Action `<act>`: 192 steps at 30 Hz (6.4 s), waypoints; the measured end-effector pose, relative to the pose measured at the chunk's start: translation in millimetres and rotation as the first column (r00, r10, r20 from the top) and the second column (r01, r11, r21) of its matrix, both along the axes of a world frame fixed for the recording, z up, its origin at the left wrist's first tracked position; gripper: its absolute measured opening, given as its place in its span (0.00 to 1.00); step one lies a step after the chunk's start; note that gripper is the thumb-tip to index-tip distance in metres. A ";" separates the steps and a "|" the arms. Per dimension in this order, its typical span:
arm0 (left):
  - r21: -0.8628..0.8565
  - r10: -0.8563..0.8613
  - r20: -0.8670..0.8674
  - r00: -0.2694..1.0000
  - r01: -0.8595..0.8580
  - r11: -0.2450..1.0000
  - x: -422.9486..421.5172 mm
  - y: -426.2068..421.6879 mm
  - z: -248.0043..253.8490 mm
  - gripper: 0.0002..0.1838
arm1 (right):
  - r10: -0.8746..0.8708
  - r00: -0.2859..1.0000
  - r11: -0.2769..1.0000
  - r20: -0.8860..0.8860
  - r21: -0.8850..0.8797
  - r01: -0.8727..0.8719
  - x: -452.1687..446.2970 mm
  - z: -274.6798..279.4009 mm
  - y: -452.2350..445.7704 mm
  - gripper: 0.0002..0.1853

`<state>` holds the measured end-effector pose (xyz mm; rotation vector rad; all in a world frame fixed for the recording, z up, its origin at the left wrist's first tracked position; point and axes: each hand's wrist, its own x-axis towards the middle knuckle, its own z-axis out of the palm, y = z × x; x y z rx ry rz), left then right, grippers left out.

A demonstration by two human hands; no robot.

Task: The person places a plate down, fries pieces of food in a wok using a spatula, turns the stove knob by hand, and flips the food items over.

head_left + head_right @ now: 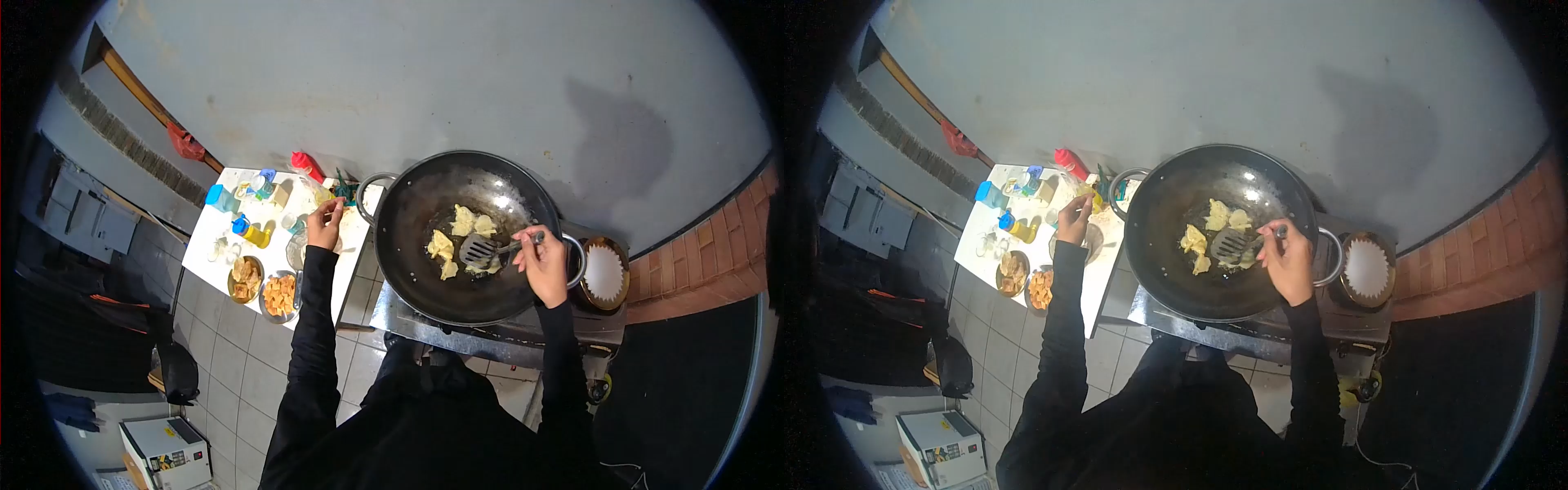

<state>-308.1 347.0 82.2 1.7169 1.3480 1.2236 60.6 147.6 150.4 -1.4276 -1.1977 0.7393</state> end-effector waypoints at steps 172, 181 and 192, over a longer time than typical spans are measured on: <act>-0.014 -0.253 0.191 0.948 0.261 0.965 3.7 77.9 -29.5 0.12 | -0.431 0.894 0.902 0.120 0.047 0.429 1.4 -28.3 25.5 0.10; -0.004 -0.249 0.195 0.949 0.254 0.967 1.6 82.1 -31.5 0.12 | -0.423 0.880 0.906 0.216 0.122 0.405 1.0 -26.3 19.7 0.08; 0.017 -0.244 0.157 0.957 0.245 0.969 6.2 75.0 -25.9 0.10 | -0.289 0.912 0.957 0.292 0.077 0.279 -40.9 -5.9 31.8 0.06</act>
